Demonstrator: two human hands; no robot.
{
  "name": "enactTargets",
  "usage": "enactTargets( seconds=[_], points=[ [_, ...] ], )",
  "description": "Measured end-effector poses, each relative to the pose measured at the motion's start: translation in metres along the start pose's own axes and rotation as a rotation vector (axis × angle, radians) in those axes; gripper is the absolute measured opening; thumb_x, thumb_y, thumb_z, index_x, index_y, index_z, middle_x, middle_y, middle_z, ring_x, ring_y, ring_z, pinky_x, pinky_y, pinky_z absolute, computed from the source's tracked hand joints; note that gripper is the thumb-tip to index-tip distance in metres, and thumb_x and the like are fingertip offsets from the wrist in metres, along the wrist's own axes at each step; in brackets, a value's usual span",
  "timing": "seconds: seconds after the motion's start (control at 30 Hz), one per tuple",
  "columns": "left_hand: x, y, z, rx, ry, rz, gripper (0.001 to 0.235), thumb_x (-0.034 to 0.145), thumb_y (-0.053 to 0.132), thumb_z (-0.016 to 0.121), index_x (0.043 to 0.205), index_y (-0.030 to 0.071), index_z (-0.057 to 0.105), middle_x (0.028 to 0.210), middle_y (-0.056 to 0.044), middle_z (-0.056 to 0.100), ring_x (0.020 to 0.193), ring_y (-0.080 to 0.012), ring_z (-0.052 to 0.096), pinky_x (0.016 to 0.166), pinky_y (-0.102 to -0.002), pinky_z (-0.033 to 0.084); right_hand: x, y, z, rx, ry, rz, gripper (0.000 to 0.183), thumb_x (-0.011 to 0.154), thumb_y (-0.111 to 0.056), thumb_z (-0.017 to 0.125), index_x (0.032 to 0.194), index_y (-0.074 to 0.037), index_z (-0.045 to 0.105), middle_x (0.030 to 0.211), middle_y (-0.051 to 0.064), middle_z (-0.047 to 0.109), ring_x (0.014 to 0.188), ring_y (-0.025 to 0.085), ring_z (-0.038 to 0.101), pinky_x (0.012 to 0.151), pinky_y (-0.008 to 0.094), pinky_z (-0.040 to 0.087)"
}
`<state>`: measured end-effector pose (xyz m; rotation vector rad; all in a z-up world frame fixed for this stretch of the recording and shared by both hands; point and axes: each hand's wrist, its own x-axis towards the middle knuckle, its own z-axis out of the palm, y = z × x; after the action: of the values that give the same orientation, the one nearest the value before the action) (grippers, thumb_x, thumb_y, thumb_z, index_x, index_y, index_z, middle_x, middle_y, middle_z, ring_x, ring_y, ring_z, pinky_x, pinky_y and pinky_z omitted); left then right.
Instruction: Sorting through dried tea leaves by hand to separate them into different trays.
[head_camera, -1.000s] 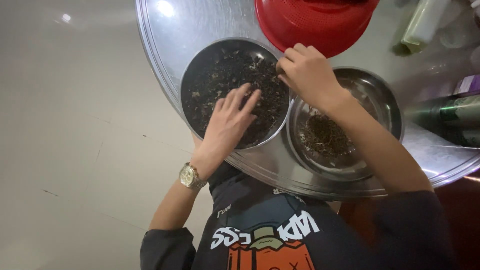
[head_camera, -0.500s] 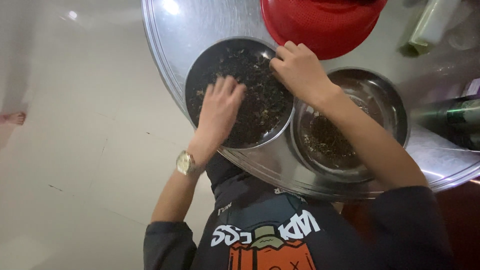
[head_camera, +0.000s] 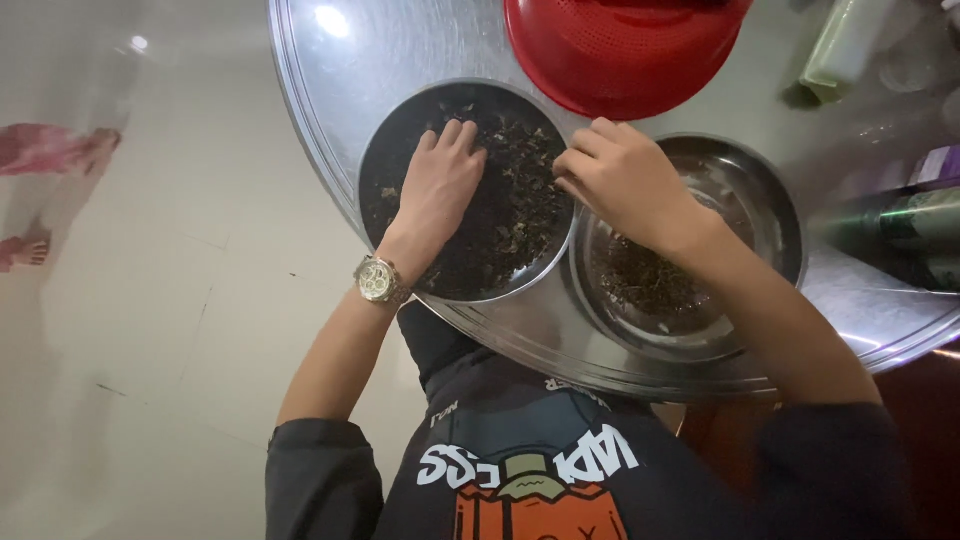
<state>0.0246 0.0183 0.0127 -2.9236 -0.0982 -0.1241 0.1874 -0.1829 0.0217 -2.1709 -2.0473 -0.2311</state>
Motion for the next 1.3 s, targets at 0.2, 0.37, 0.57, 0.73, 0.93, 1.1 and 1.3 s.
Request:
enactTargets(
  seconds=[0.2,0.37,0.57,0.73,0.93,1.1,1.3],
  points=[
    [0.001,0.003,0.011,-0.025,-0.026,-0.032,0.020,0.079,0.005,0.081,0.095,0.012,0.072,0.101,-0.006,0.056,0.082,-0.0174,0.046,0.061,-0.031,0.032,0.024,0.007,0.014,-0.029,0.029,-0.014,0.010,0.099,-0.021,0.074,0.098,-0.011,0.072,0.092,0.002,0.063,0.093,0.019,0.060,0.079,0.029,0.048],
    [-0.026,-0.006,-0.007,-0.312,0.119,-0.100,0.026,0.079,-0.017,0.053,0.091,0.005,0.047,0.095,-0.013,0.047,0.086,-0.0284,0.044,0.068,-0.039,0.041,0.055,0.012,0.034,-0.185,0.037,-0.084,0.008,0.090,-0.001,0.072,0.090,-0.010,0.071,0.090,0.005,0.069,0.084,0.022,0.061,0.066,0.034,0.052],
    [-0.065,-0.014,-0.034,-0.807,0.096,-0.330,0.023,0.097,-0.011,0.041,0.085,0.007,0.036,0.086,-0.007,0.041,0.074,-0.0206,0.034,0.065,-0.038,0.032,0.066,0.018,0.057,-0.314,-0.015,-0.148,0.019,0.082,0.000,0.075,0.094,-0.014,0.071,0.092,0.002,0.069,0.086,0.020,0.063,0.066,0.032,0.051],
    [-0.080,-0.023,-0.027,-0.891,0.070,-0.409,0.013,0.100,-0.006,0.053,0.102,0.004,0.046,0.105,-0.014,0.056,0.090,-0.0275,0.057,0.075,-0.038,0.047,0.063,0.013,0.042,-0.303,-0.069,-0.142,0.021,0.084,-0.001,0.077,0.101,-0.013,0.073,0.093,0.003,0.072,0.086,0.021,0.066,0.066,0.032,0.055],
    [-0.083,-0.027,-0.006,-0.765,0.177,-0.356,0.008,0.097,-0.006,0.064,0.102,0.000,0.063,0.099,-0.014,0.057,0.082,-0.0286,0.060,0.070,-0.038,0.049,0.053,-0.001,0.011,-0.064,0.089,-0.081,0.013,0.103,-0.014,0.074,0.092,-0.007,0.075,0.089,0.004,0.073,0.079,0.020,0.063,0.064,0.031,0.056],
    [-0.078,-0.030,-0.005,-0.744,0.109,-0.460,0.010,0.099,-0.004,0.059,0.094,0.004,0.056,0.093,-0.013,0.055,0.076,-0.0285,0.054,0.066,-0.039,0.044,0.043,-0.010,-0.004,0.123,0.058,-0.057,0.011,0.103,-0.016,0.073,0.099,-0.006,0.076,0.097,0.008,0.075,0.089,0.021,0.068,0.071,0.031,0.059],
    [-0.077,-0.036,-0.007,-0.708,0.099,-0.463,0.012,0.101,0.000,0.059,0.108,0.005,0.068,0.093,-0.013,0.063,0.083,-0.0280,0.071,0.073,-0.037,0.057,0.005,-0.018,-0.027,0.118,-0.065,0.079,0.019,0.107,-0.024,0.065,0.097,-0.011,0.075,0.085,0.003,0.069,0.085,0.019,0.065,0.078,0.028,0.053]
  ],
)
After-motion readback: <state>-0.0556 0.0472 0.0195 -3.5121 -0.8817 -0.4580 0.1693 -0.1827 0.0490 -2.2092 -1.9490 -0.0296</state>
